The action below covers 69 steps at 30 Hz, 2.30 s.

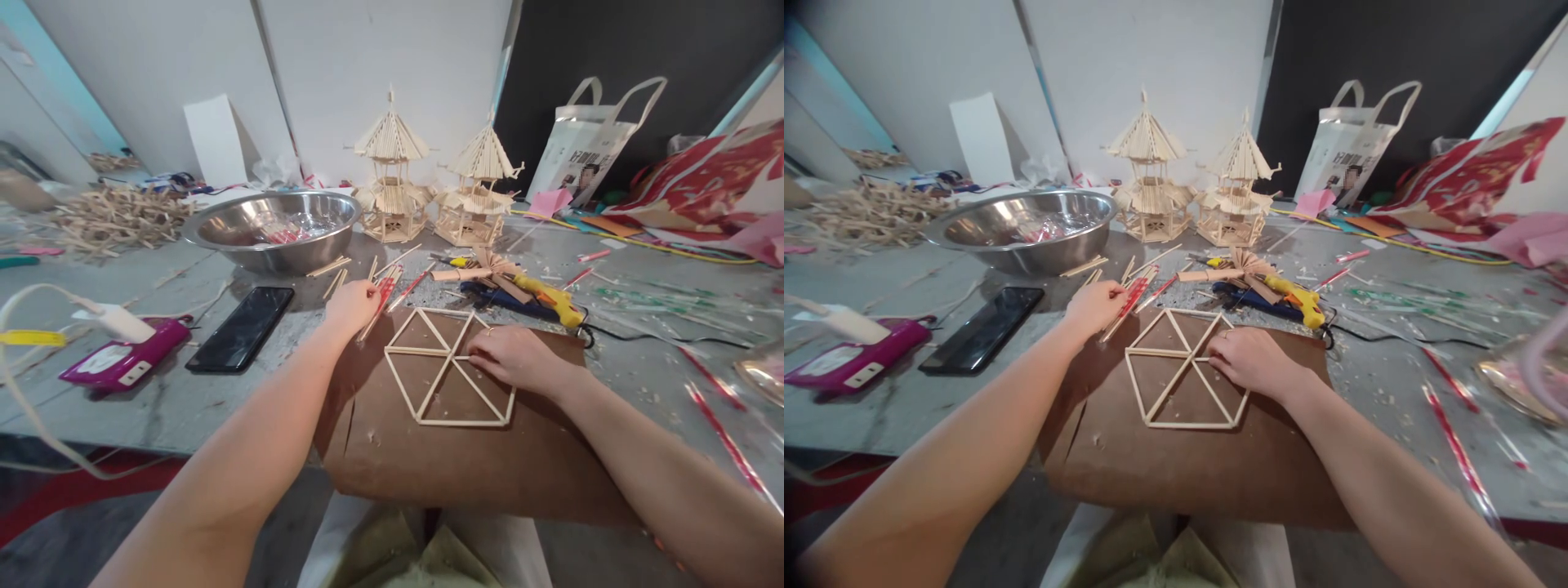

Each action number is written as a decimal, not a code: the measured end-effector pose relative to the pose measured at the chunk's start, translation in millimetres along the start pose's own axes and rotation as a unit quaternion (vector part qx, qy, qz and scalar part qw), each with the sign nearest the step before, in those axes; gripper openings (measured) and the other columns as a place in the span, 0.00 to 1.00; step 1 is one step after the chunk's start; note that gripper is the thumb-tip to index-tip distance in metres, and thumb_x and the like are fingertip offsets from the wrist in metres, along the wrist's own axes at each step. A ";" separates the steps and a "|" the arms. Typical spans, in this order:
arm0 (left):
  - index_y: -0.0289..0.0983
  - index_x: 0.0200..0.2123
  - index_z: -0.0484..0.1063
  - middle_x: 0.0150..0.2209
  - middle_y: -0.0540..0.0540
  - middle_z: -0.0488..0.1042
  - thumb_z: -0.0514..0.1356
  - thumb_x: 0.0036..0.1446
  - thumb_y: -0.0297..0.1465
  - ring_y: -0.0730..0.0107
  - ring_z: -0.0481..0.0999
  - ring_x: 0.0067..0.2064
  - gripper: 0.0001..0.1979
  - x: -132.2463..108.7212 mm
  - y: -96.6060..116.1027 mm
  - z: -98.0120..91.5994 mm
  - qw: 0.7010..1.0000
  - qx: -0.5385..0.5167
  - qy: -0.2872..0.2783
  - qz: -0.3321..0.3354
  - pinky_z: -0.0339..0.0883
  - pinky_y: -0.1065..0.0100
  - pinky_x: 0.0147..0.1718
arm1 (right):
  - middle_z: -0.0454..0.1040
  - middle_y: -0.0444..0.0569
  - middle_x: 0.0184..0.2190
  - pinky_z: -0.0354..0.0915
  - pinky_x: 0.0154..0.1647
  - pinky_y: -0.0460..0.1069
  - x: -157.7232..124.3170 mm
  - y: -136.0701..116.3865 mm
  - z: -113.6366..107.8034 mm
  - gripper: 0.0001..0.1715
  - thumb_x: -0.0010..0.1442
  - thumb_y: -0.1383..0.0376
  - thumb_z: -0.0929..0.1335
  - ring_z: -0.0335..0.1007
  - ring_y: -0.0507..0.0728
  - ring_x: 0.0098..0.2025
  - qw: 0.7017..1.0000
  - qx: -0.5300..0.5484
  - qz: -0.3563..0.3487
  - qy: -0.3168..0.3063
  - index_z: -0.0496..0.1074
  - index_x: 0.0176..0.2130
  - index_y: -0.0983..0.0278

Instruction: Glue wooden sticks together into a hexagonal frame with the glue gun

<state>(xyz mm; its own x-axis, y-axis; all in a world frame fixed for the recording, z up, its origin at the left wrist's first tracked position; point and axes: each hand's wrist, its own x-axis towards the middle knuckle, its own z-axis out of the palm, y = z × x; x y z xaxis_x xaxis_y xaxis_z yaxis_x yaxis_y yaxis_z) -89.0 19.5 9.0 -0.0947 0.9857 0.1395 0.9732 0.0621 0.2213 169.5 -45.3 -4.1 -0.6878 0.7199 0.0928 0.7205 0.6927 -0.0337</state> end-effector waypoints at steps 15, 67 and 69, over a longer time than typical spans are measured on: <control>0.44 0.38 0.70 0.45 0.45 0.70 0.50 0.48 0.35 0.59 0.70 0.43 0.15 13.4 -24.6 -2.3 0.997 0.028 0.013 -0.077 0.64 0.62 0.39 | 0.74 0.50 0.34 0.57 0.27 0.46 -0.5 -7.6 1.7 0.14 0.57 0.64 0.57 0.69 0.56 0.33 0.998 -0.001 0.062 -0.014 0.67 0.38 0.61; 0.38 0.30 0.70 0.28 0.48 0.74 0.50 0.49 0.35 0.68 0.71 0.30 0.11 -15.0 9.9 -19.8 0.990 -0.054 0.024 0.125 0.59 0.71 0.29 | 0.71 0.48 0.30 0.57 0.29 0.47 -1.2 14.1 2.4 0.15 0.56 0.59 0.58 0.65 0.55 0.35 0.994 -0.012 0.106 0.029 0.70 0.34 0.60; 0.38 0.31 0.70 0.27 0.48 0.73 0.49 0.50 0.35 0.70 0.70 0.28 0.11 -18.6 13.2 -19.6 0.988 -0.067 0.016 0.141 0.59 0.71 0.28 | 0.71 0.48 0.33 0.57 0.30 0.47 -0.7 10.3 1.7 0.15 0.56 0.59 0.58 0.64 0.56 0.36 0.995 -0.009 0.092 0.044 0.70 0.37 0.60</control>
<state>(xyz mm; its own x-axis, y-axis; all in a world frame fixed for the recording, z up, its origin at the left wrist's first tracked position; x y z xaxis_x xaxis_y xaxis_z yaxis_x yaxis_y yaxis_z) -78.6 -1.0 28.2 0.1680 0.9552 0.2436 0.9254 -0.2379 0.2949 177.3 -38.6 -6.2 -0.5352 0.8269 0.1729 0.8350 0.5488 -0.0400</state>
